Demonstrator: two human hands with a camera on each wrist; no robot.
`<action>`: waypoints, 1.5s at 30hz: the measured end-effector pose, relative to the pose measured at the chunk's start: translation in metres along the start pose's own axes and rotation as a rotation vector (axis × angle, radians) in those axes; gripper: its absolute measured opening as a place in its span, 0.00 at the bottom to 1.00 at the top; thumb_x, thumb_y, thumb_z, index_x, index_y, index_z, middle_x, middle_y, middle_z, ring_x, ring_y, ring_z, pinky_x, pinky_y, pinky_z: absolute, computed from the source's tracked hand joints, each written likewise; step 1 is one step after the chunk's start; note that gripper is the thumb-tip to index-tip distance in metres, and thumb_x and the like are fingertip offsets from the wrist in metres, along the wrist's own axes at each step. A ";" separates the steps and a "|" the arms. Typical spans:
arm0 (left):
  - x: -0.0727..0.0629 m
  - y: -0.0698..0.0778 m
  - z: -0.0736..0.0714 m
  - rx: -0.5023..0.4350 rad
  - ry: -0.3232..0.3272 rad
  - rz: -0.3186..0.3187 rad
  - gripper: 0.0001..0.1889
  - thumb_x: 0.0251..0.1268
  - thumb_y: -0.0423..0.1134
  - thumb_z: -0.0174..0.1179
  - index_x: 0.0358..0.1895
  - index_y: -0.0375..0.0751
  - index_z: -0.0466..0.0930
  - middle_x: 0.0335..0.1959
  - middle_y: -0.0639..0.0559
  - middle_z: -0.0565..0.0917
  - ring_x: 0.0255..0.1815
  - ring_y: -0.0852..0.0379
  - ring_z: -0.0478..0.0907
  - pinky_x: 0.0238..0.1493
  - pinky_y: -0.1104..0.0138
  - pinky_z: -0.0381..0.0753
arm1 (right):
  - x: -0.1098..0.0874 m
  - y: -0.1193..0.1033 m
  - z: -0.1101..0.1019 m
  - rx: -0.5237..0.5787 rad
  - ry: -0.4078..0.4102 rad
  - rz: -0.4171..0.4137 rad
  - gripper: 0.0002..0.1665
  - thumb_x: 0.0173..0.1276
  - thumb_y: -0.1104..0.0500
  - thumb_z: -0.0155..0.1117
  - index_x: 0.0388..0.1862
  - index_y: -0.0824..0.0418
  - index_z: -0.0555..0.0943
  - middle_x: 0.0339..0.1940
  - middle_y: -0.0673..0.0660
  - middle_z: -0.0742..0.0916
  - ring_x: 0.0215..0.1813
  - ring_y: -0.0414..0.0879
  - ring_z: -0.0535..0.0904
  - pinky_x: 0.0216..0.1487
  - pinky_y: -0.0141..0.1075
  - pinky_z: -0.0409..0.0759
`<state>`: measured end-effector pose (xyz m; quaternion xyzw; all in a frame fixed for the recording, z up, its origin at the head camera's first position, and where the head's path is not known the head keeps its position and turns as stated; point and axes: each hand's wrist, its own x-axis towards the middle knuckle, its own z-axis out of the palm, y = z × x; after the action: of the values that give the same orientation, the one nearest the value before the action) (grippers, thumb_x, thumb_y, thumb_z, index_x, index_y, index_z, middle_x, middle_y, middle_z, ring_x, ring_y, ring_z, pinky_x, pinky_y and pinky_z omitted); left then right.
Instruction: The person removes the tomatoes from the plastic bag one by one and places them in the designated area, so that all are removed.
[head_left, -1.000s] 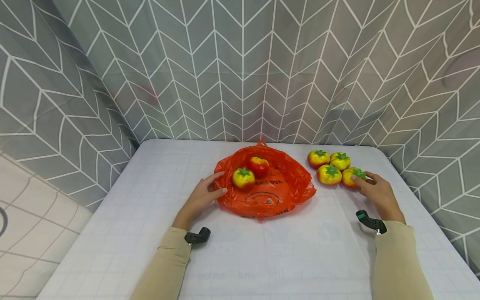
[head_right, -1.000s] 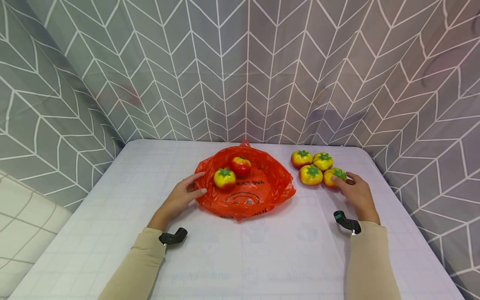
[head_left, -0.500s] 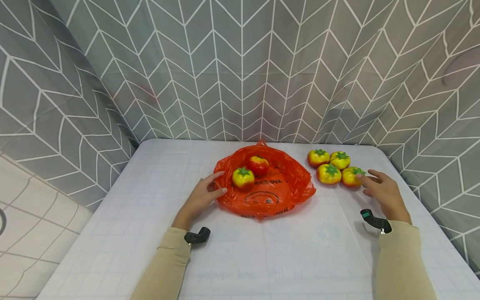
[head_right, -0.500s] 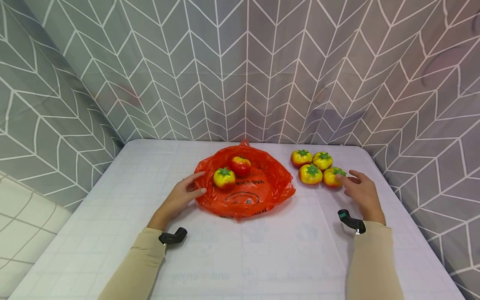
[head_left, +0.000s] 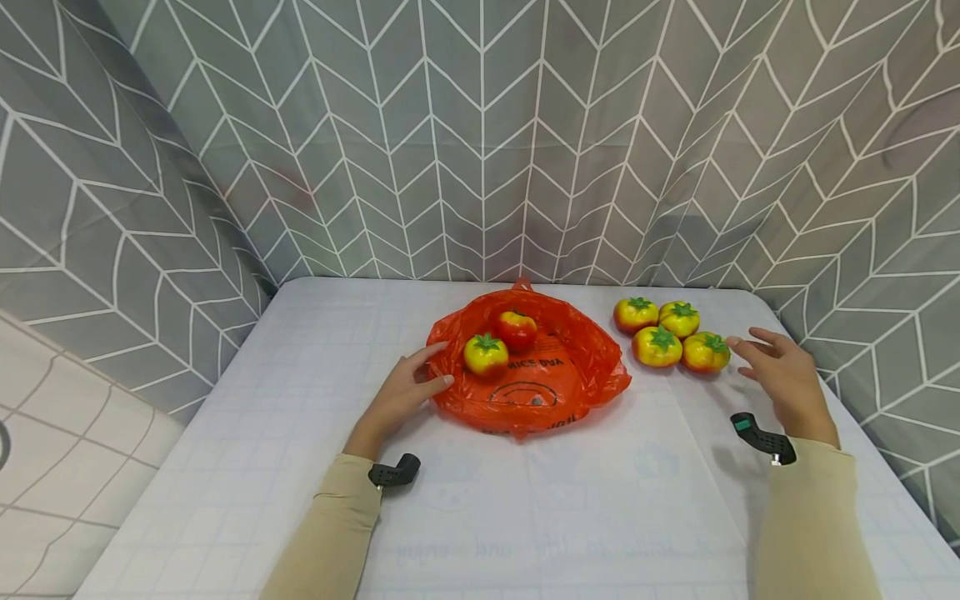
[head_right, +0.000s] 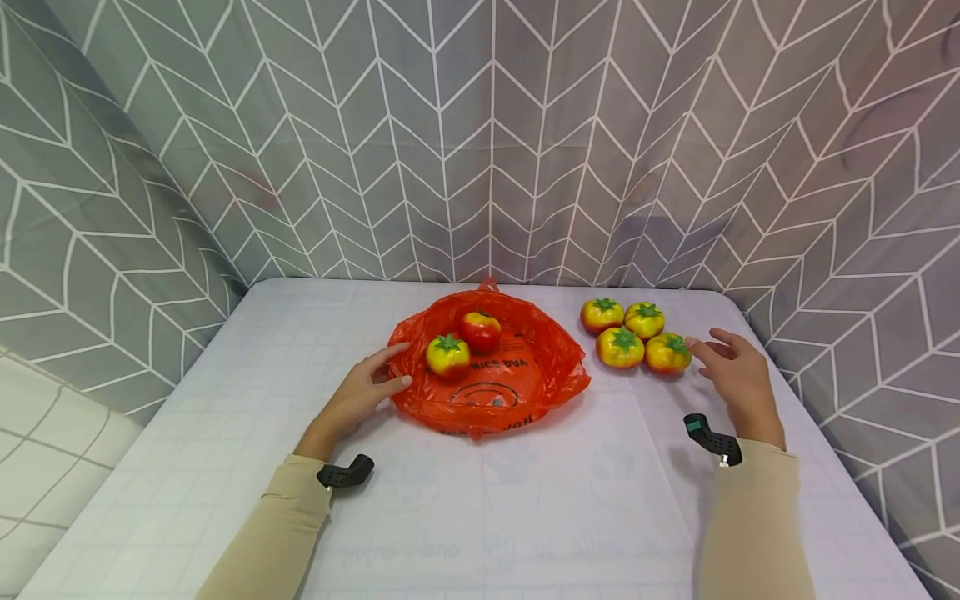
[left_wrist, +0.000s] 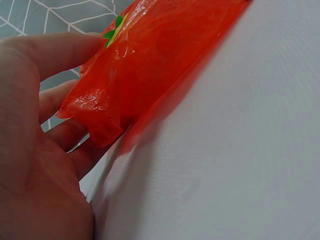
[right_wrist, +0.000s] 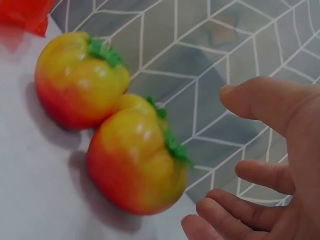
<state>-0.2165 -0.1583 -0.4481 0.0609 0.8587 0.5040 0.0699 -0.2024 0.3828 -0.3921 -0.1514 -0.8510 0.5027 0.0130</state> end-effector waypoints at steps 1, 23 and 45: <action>0.000 -0.001 0.000 -0.002 0.001 0.000 0.33 0.63 0.53 0.65 0.72 0.63 0.69 0.75 0.49 0.65 0.79 0.38 0.47 0.71 0.34 0.53 | -0.001 -0.002 0.000 0.009 0.007 0.000 0.58 0.68 0.29 0.56 0.82 0.62 0.49 0.78 0.72 0.59 0.49 0.44 0.77 0.69 0.66 0.60; 0.003 -0.004 -0.001 -0.030 0.014 0.025 0.31 0.63 0.53 0.66 0.71 0.66 0.70 0.73 0.50 0.67 0.75 0.43 0.58 0.71 0.40 0.61 | -0.011 -0.062 0.046 0.555 -0.174 -0.131 0.24 0.69 0.50 0.69 0.60 0.53 0.75 0.57 0.51 0.78 0.53 0.38 0.81 0.49 0.27 0.82; -0.002 -0.001 0.002 -0.044 0.024 0.018 0.30 0.64 0.50 0.66 0.70 0.64 0.72 0.70 0.50 0.70 0.71 0.46 0.64 0.68 0.45 0.68 | 0.002 -0.106 0.102 0.284 -0.372 -0.142 0.40 0.72 0.44 0.63 0.75 0.60 0.66 0.65 0.61 0.79 0.63 0.53 0.79 0.60 0.41 0.79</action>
<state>-0.2143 -0.1574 -0.4494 0.0612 0.8477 0.5239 0.0562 -0.2478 0.2487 -0.3520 0.0075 -0.7680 0.6344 -0.0873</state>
